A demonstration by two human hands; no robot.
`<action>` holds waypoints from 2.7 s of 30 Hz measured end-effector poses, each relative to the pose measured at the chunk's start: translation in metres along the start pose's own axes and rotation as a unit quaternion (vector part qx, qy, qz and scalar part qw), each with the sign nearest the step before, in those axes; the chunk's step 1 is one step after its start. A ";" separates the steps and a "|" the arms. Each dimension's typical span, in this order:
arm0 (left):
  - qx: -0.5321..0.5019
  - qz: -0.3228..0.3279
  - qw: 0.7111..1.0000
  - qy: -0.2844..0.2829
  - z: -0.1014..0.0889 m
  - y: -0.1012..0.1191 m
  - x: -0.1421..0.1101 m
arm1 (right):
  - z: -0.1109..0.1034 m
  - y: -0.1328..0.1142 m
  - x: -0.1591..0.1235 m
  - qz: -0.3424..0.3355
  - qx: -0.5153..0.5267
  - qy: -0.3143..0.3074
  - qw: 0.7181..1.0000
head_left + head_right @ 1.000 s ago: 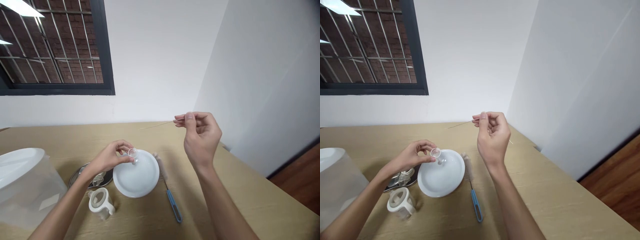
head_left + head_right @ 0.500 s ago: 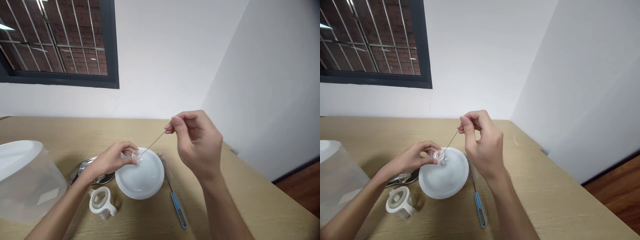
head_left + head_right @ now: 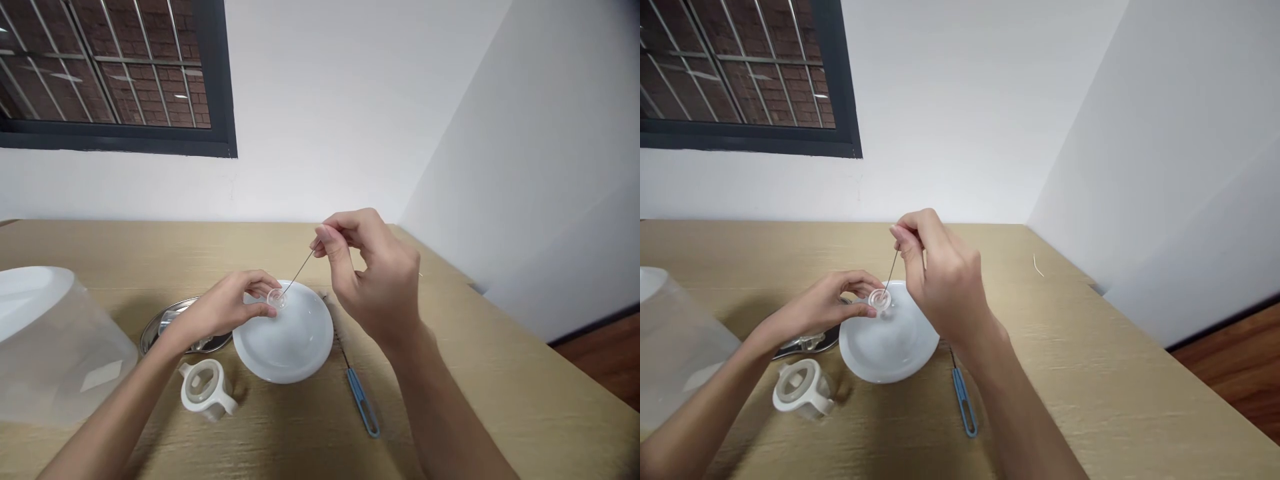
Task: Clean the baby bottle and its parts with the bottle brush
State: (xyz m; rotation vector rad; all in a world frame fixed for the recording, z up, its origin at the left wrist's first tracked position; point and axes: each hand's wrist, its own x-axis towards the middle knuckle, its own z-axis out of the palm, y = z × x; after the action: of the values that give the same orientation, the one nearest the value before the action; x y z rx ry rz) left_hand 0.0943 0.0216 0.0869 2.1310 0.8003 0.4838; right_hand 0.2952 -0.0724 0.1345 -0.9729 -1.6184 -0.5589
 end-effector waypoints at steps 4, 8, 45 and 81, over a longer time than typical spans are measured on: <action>0.002 0.007 1.000 0.007 -0.001 0.001 -0.001 | 0.001 -0.004 0.001 -0.035 -0.044 0.021 0.998; 0.005 0.006 1.000 0.005 0.000 0.005 -0.001 | 0.003 -0.005 0.000 -0.021 -0.075 0.043 0.996; -0.015 0.023 0.999 -0.022 0.010 0.004 -0.003 | 0.002 -0.014 -0.003 0.040 -0.071 0.050 0.995; -0.283 0.014 0.950 0.133 0.022 0.014 -0.003 | 0.027 0.006 -0.017 0.199 0.201 -0.177 0.943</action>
State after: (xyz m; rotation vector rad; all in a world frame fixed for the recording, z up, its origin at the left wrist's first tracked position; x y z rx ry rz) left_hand 0.1098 0.0004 0.0840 1.5621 0.6718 0.9108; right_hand 0.2853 -0.0534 0.1104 -1.0869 -1.6923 0.2331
